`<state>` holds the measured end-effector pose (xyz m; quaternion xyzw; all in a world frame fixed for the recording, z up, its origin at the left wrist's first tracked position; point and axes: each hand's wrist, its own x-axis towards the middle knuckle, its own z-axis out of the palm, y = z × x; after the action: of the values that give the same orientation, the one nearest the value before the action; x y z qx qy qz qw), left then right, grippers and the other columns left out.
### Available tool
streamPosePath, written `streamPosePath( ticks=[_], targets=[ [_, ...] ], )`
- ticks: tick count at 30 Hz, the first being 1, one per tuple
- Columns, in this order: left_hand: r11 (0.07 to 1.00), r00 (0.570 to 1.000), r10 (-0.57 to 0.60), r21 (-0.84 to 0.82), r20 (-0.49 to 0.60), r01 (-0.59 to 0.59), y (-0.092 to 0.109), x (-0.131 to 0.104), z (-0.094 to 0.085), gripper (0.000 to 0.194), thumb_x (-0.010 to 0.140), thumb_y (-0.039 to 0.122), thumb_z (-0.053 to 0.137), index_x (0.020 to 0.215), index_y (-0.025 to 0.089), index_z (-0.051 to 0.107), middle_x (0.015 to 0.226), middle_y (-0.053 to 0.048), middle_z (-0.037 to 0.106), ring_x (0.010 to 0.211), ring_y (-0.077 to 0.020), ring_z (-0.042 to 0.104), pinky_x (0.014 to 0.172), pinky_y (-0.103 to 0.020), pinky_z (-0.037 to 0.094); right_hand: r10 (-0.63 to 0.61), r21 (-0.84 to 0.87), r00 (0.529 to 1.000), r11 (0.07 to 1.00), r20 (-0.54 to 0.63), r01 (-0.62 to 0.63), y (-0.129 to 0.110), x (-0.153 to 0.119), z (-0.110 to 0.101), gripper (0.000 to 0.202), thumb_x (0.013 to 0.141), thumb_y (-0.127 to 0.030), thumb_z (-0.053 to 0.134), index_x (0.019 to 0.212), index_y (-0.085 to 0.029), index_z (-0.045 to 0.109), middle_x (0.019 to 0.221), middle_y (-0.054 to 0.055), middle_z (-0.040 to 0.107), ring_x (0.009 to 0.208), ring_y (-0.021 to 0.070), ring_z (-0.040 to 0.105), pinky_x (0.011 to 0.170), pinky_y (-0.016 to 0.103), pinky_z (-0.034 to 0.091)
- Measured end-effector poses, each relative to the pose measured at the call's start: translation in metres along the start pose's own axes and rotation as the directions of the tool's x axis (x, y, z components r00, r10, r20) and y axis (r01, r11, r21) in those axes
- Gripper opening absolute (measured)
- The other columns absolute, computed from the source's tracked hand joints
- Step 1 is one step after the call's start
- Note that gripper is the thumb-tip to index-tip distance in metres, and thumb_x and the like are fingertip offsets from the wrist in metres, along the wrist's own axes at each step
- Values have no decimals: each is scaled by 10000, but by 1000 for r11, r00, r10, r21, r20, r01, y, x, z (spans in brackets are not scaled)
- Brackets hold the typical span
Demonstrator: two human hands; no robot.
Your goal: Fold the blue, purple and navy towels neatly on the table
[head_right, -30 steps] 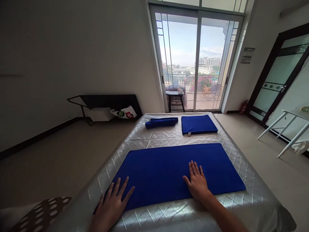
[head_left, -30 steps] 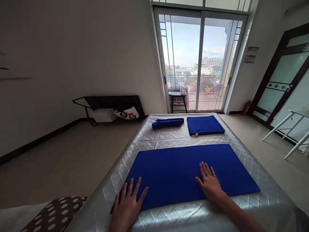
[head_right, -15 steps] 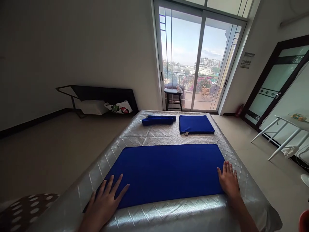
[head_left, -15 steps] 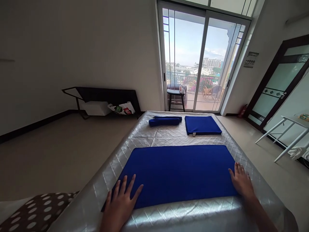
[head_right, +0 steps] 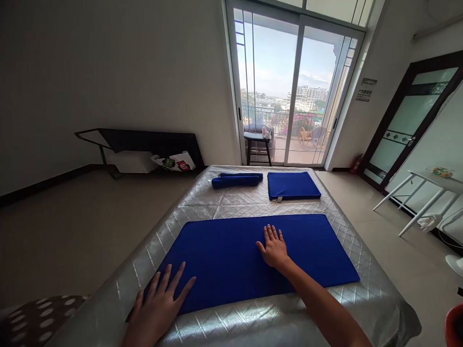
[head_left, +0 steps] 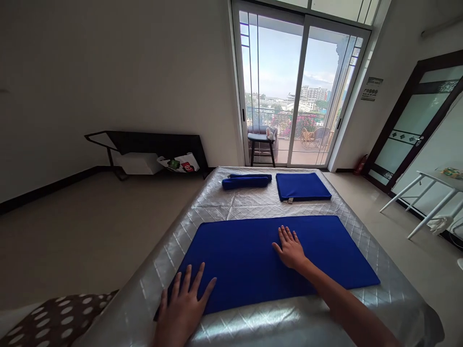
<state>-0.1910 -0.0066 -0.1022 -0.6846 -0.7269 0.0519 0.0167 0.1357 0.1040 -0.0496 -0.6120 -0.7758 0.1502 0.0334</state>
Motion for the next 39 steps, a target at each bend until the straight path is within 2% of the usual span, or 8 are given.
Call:
streamPosePath(
  ticks=[4,9,13,18,22,28,32,39],
  targets=[
    [1000,1000,7,28,13,-8,1,0,1,566,851,342,547,1409,437,531,1645,-1,285,1504,-419,216,1139,-707,203,171,-65,983,982,-62,-175,64,2,-15,724,1017,-558,135,1602,-132,159,1664,79,179,1547,192,87,1247,446,76],
    [1000,1000,0,26,16,-1,-2,1,3,611,806,295,537,1403,423,547,1638,12,291,1503,-425,214,1133,-717,210,426,-110,895,891,-131,-440,166,-7,-48,712,1020,-500,141,1595,-82,177,1662,110,188,1544,216,119,1241,454,116],
    [1000,1000,25,-16,13,-25,-12,2,14,594,802,343,521,1390,411,568,1629,9,318,1500,-426,225,1130,-722,212,456,-98,873,874,-176,-476,210,-12,-54,691,1018,-474,148,1599,-102,181,1664,104,198,1537,217,161,1236,439,147],
    [994,997,80,-76,-18,-81,-46,13,40,511,833,416,486,1322,414,633,1565,-5,449,1498,-374,268,1126,-635,321,456,-86,867,873,-202,-479,213,-11,-46,705,1011,-493,162,1600,-107,188,1662,91,213,1535,219,173,1242,425,134],
    [982,995,94,-161,-42,-100,-65,50,23,518,903,440,395,1367,352,609,1512,-57,521,1461,-343,362,1118,-551,383,456,-78,866,874,-205,-479,211,-10,-45,708,1009,-497,164,1597,-104,200,1661,87,216,1535,219,174,1243,420,122],
    [973,999,49,-227,0,-47,-35,140,-41,663,978,486,230,1510,143,426,1591,-173,375,1482,-317,326,1174,-490,314,458,-65,863,875,-213,-481,214,-9,-43,707,1007,-502,164,1598,-117,207,1657,83,238,1528,224,199,1241,425,138],
    [978,996,-14,-209,-93,-6,-29,165,-35,681,982,510,217,1521,135,400,1591,-185,369,1471,-327,345,1176,-525,292,451,-70,863,876,-225,-477,214,-10,-45,705,1008,-504,155,1598,-123,212,1656,80,243,1524,223,213,1240,427,140],
    [973,989,-77,-224,-123,48,-31,161,-18,667,985,482,194,1540,156,366,1601,-167,361,1471,-286,354,1190,-496,268,470,-94,858,863,-205,-496,206,-15,-50,684,1015,-472,186,1593,-110,224,1654,83,252,1518,221,232,1239,399,145]
  ],
)
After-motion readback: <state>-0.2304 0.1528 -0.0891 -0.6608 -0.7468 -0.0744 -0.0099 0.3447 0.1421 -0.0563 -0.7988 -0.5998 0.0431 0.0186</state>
